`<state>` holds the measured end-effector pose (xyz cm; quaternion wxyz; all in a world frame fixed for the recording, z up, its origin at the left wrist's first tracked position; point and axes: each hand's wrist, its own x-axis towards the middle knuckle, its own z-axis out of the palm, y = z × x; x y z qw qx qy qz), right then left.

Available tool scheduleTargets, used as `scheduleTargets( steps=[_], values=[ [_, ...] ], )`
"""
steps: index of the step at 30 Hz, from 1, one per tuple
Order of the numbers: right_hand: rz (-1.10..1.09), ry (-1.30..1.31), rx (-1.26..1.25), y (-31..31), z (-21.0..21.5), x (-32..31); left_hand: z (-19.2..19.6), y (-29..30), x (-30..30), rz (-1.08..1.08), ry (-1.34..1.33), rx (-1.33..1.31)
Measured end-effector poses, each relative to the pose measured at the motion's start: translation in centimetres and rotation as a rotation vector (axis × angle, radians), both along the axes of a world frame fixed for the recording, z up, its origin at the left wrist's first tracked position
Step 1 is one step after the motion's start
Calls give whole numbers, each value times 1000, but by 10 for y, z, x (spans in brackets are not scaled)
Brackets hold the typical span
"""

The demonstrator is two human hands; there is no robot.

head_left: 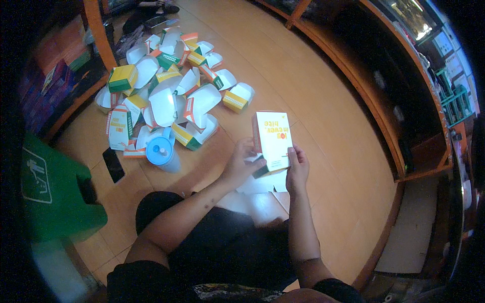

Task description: The person sits on the floor and assembles small white cardboard boxes by folding flaps and applying green patterned tape to seal them. Completed boxes are placed in a growing pile nearby.

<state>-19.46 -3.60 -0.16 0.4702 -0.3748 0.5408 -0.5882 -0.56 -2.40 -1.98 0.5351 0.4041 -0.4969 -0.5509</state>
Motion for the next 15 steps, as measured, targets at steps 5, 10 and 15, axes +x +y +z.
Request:
scheduleTargets(
  steps=[5,10,15],
  values=[
    [51,248,-159,6,14,10,-13,-6,1,-41,35,73],
    [114,297,-227,6,9,16,-25,-13,4,36,-29,63],
    [115,370,-230,10,11,11,-6,-11,7,-46,37,115]
  ],
)
